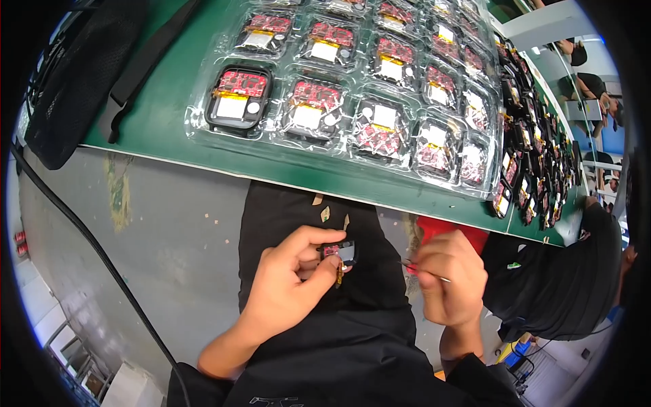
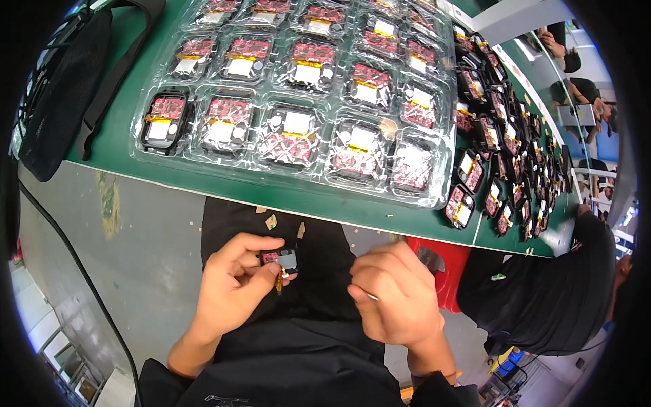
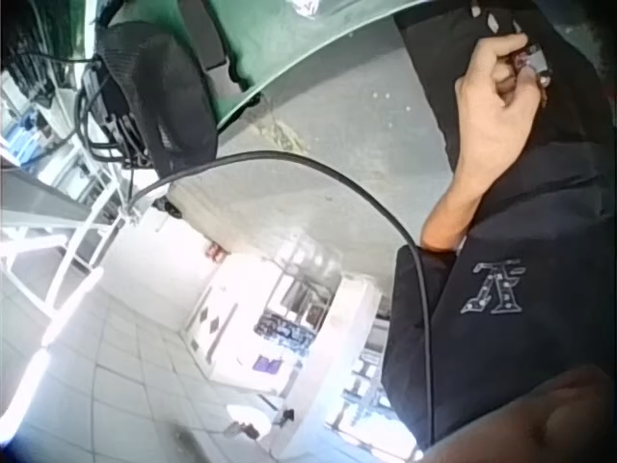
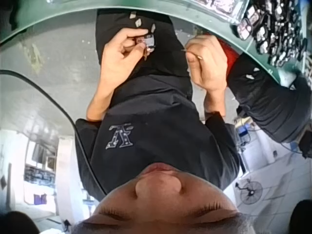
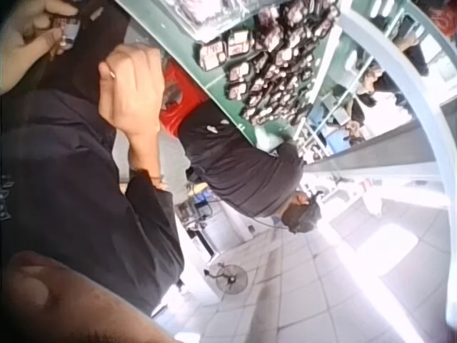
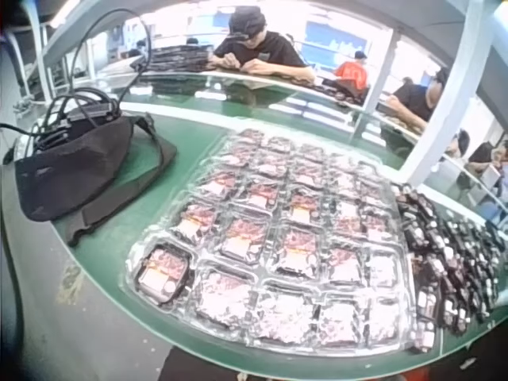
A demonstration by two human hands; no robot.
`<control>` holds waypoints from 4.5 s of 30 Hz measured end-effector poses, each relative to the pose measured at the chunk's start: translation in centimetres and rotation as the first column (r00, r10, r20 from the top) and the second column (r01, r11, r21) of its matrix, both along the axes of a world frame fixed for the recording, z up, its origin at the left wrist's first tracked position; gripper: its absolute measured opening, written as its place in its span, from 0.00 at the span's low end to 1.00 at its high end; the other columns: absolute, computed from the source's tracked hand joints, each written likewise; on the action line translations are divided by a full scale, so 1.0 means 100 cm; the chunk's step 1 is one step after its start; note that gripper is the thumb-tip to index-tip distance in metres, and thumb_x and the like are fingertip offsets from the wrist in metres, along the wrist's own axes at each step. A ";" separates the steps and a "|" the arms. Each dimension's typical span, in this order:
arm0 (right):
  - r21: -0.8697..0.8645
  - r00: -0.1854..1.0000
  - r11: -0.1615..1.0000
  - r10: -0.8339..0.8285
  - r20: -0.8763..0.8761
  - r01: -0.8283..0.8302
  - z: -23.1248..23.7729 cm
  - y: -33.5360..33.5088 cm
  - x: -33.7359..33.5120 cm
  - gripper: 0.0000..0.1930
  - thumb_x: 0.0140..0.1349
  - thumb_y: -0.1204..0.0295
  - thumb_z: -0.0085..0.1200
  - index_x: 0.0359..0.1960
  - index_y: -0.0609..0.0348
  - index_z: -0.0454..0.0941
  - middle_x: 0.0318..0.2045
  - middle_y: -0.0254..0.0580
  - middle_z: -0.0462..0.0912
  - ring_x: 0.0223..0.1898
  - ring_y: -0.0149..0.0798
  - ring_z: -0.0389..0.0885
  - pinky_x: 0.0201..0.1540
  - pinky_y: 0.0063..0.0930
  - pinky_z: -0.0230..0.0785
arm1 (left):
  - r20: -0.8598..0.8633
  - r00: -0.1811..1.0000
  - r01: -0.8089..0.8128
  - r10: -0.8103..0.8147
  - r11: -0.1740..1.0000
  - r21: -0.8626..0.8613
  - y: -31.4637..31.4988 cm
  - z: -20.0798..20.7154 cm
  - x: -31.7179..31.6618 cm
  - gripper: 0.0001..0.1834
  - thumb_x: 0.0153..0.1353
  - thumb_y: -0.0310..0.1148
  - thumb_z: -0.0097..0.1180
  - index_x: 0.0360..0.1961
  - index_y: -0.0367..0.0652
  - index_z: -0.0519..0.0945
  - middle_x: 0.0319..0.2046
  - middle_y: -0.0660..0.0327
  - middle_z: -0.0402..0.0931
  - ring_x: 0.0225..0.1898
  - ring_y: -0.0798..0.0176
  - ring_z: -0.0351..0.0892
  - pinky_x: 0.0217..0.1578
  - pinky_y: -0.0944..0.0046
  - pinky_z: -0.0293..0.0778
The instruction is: The worker is using tweezers to connect ribbon cables and internal components inside the housing of several smartwatches on an assembly line.
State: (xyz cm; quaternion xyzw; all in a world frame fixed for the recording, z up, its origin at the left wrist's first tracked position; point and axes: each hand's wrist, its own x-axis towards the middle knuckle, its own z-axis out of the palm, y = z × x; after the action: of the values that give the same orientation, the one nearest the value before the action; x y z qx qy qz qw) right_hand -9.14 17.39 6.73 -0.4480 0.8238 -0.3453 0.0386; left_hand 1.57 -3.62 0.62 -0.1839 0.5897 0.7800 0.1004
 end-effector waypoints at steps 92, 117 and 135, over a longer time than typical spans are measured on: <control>0.021 0.824 0.962 -0.245 0.512 0.273 -0.013 0.008 0.030 0.08 0.57 0.79 0.63 0.39 0.63 0.80 0.35 0.47 0.83 0.30 0.44 0.83 0.30 0.31 0.74 | -0.131 0.940 0.244 -0.314 0.891 -0.383 0.028 0.034 -0.015 0.25 0.57 0.18 0.66 0.55 0.34 0.72 0.39 0.47 0.86 0.38 0.61 0.88 0.37 0.67 0.82; 0.003 0.319 0.333 -0.899 -0.300 0.943 0.038 0.199 -0.141 0.11 0.66 0.73 0.55 0.48 0.63 0.82 0.30 0.39 0.83 0.32 0.28 0.78 0.37 0.25 0.70 | -0.777 0.595 0.526 0.205 0.632 0.569 0.016 0.137 -0.051 0.11 0.68 0.27 0.58 0.47 0.54 0.74 0.17 0.58 0.73 0.16 0.60 0.72 0.27 0.59 0.78; -0.065 0.460 0.466 -0.884 -0.085 0.883 0.047 0.207 -0.149 0.19 0.65 0.82 0.48 0.57 0.58 0.79 0.42 0.38 0.85 0.37 0.24 0.77 0.39 0.19 0.67 | -0.826 0.562 0.533 0.048 0.742 0.406 0.009 0.138 -0.053 0.09 0.60 0.24 0.64 0.38 0.47 0.76 0.17 0.60 0.73 0.16 0.61 0.72 0.25 0.59 0.77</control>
State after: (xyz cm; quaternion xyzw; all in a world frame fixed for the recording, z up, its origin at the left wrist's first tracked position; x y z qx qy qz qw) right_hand -24.08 38.13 11.38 0.0243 0.9353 -0.2960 -0.1922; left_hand -3.76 -2.72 14.42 0.3154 0.3003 0.9002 -0.0041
